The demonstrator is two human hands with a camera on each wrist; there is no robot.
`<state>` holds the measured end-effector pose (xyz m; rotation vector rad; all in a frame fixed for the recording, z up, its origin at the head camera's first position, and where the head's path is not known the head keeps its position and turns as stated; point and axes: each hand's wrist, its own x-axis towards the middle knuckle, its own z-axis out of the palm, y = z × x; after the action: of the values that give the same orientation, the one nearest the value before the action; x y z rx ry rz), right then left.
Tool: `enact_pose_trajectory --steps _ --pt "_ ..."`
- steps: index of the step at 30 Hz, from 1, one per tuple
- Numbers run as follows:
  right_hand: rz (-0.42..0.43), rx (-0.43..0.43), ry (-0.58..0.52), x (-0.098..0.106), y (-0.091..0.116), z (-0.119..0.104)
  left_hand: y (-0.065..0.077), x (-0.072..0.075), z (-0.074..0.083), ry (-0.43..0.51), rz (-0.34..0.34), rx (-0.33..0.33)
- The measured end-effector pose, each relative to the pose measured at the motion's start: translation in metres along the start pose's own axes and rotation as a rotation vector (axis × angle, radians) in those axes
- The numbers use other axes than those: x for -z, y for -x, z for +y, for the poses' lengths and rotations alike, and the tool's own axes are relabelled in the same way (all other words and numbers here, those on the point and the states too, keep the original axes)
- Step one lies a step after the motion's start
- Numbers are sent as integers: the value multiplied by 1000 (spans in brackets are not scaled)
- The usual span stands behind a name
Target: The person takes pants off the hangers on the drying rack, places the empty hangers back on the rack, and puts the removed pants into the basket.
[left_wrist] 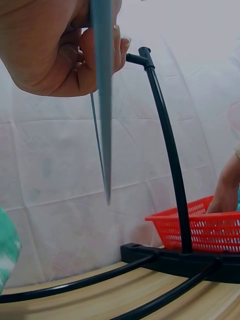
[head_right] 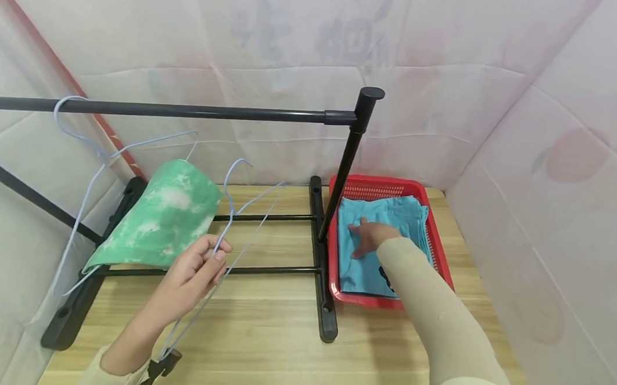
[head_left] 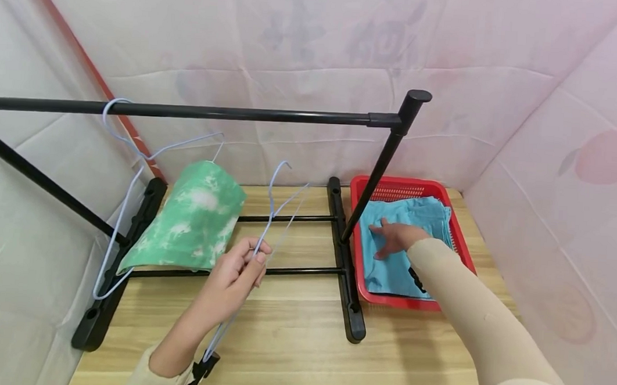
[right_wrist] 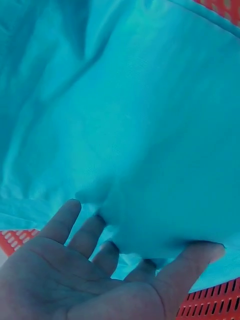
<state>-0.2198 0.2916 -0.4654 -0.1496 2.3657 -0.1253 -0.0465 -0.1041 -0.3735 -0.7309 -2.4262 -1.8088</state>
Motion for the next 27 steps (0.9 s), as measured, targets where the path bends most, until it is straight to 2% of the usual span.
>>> enact_pose_trajectory --steps 3,6,10,13,18,27 --pt "19 39 -14 4 2 7 -1 0 0 -4 -2 -7" --pt "76 58 -19 9 8 17 -1 1 1 -9 -3 -13" --pt "187 32 45 11 17 31 -1 1 2 -11 -4 -9" --pt "235 12 99 9 22 39 -1 1 3 -13 -5 -5" --pt "246 25 153 2 22 43 -1 1 2 -15 0 -9" --pt "238 22 188 -4 9 42 1 2 0 6 3 2"
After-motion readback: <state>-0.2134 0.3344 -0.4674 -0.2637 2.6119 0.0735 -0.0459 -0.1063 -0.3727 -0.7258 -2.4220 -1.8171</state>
